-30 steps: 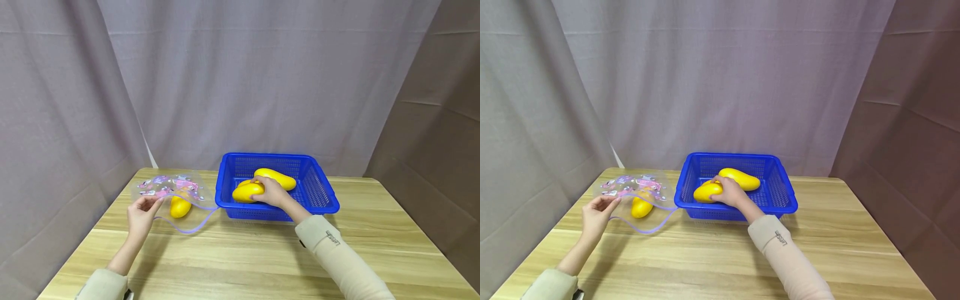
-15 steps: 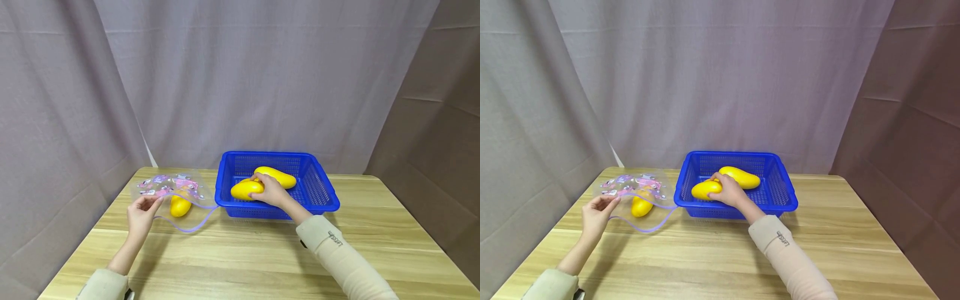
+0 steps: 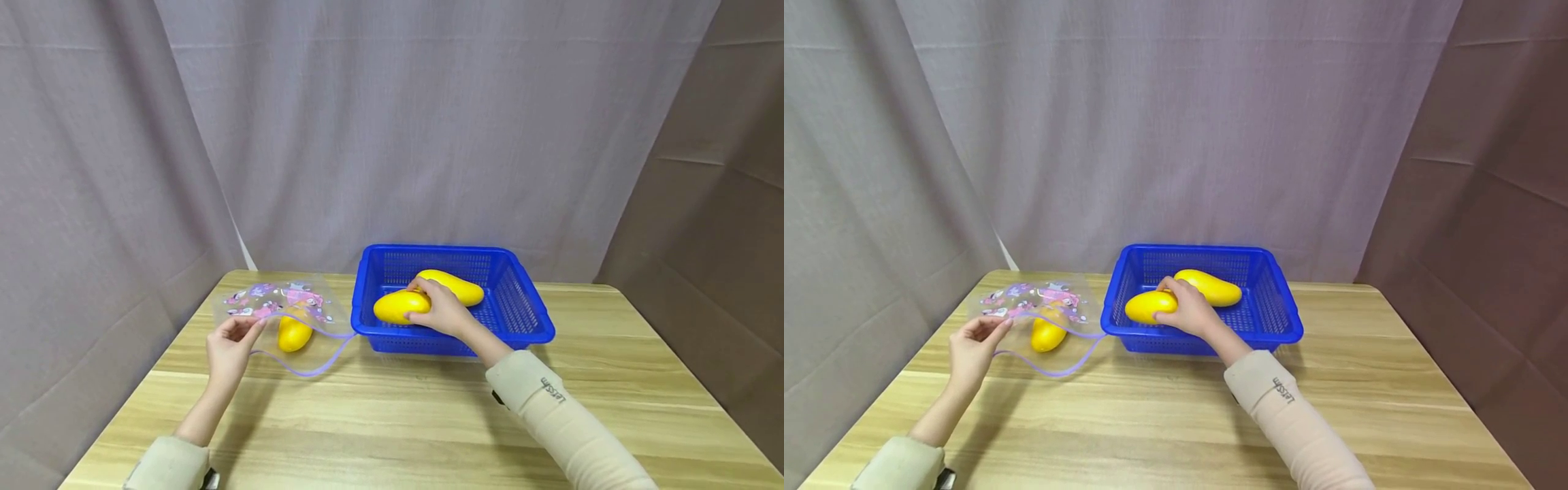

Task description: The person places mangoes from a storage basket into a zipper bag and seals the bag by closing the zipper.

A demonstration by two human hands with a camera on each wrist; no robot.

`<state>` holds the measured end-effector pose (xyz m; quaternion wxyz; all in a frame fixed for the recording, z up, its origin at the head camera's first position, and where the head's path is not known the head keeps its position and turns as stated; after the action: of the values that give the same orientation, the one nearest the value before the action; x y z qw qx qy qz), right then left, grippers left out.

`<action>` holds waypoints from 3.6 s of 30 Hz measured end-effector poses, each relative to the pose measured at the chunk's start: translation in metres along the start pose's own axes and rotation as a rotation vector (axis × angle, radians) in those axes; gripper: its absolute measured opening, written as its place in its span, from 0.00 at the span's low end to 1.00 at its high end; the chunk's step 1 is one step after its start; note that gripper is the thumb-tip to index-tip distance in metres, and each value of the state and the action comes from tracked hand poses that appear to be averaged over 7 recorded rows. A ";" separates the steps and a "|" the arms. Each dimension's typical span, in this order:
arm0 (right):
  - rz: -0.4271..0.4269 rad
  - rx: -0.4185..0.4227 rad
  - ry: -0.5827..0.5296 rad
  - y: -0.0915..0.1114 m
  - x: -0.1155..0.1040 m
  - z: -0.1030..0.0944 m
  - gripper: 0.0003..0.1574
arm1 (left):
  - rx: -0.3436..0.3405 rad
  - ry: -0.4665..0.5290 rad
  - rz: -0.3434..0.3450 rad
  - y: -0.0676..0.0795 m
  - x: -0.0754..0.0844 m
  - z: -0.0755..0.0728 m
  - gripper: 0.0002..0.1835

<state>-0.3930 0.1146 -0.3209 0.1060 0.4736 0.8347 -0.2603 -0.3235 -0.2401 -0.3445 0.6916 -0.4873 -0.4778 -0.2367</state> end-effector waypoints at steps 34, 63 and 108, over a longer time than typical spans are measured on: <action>-0.050 0.130 -0.032 0.002 -0.032 -0.016 0.23 | -0.022 0.038 0.026 -0.002 0.013 0.005 0.08; -0.095 0.147 -0.098 0.003 -0.055 -0.007 0.24 | -0.013 0.043 0.039 -0.005 0.002 0.001 0.07; -0.199 0.121 -0.161 0.011 -0.093 0.032 0.23 | -0.061 0.042 0.031 0.005 0.036 0.014 0.08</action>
<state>-0.3370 0.0337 -0.3117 0.1174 0.3715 0.8493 -0.3563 -0.3099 -0.2206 -0.3137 0.6899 -0.5104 -0.4481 -0.2503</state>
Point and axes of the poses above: each hand's wrist, its own y-axis away from the middle knuckle, its own z-axis out of the palm, x = y × z, the point moved 10 cm from there along -y, towards the middle knuckle, and after that the axes turned 8 degrees about y, right-handed, at the moved point
